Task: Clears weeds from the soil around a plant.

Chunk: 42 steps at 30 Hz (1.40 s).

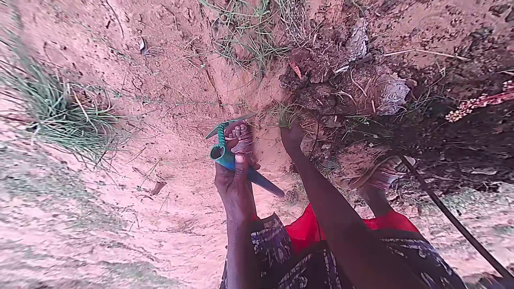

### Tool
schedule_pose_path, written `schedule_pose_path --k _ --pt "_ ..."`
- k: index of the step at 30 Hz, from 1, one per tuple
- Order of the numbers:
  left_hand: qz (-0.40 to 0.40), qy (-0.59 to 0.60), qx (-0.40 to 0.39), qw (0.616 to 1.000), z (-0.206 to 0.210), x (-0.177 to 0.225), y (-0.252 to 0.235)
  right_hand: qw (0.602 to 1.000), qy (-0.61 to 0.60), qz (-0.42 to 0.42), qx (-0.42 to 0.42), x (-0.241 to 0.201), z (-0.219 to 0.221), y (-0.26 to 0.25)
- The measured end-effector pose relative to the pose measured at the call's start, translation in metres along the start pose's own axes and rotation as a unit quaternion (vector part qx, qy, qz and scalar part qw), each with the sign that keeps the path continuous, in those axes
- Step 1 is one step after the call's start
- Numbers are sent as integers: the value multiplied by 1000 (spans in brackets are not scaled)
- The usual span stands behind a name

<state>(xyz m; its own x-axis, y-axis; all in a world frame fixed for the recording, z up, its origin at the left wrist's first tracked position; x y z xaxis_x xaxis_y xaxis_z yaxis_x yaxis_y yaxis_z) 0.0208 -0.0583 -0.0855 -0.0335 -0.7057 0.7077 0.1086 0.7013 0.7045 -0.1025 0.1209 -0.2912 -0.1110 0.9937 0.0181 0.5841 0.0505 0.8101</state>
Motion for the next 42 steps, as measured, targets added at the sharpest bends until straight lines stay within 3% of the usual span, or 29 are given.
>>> schedule_pose_path --k 3,6,7,11,13,17,19,22,28,31,35,37,39,42 --pt "-4 0 2 1000 0 -1 0 997 -26 78 1 1 4 7" --pt "-3 7 -1 1000 -1 1 -1 969 -210 122 43 -6 11 9" --pt "-3 11 -2 1000 -1 1 -1 961 -252 110 42 -9 16 6" --pt "-6 12 2 1000 -1 2 -2 985 -148 86 -11 -7 9 11" --pt "-9 12 1 1000 -2 1 -2 965 -247 92 13 -3 5 25" --pt "-5 6 -2 1000 -5 1 -2 898 -440 22 -5 -19 7 53" --pt "-4 2 1 1000 -6 2 -2 922 -382 44 36 -6 9 43" --pt "2 4 6 1000 -7 5 -4 964 -242 -38 98 -16 -4 19" --pt "-5 10 17 1000 -14 2 -4 990 -55 -67 112 -57 -13 -7" --pt "-6 11 21 1000 -16 3 -5 976 78 -173 109 -79 -18 -3" --pt "-1 16 14 1000 -16 5 -5 913 163 -344 144 -88 -8 9" --pt "3 15 13 1000 -15 6 -5 912 175 -358 99 -87 4 2" --pt "3 10 15 1000 -15 6 -5 931 185 -315 -18 -89 9 -11" --pt "3 8 15 1000 -14 5 -4 951 108 -272 -94 -88 2 -21"
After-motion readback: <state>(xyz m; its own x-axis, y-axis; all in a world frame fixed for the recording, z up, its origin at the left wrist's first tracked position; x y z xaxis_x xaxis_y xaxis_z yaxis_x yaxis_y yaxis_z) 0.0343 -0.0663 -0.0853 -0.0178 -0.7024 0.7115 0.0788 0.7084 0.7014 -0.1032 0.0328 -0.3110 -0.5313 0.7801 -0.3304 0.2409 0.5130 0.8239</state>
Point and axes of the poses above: each hand's wrist, its own y-axis away from the middle knuckle, its own z-axis out of the palm, x = y × z, the point moved 10 cm from there along -y, towards the middle knuckle, and after that the axes turned 12 degrees about y, right-handed, at the moved point
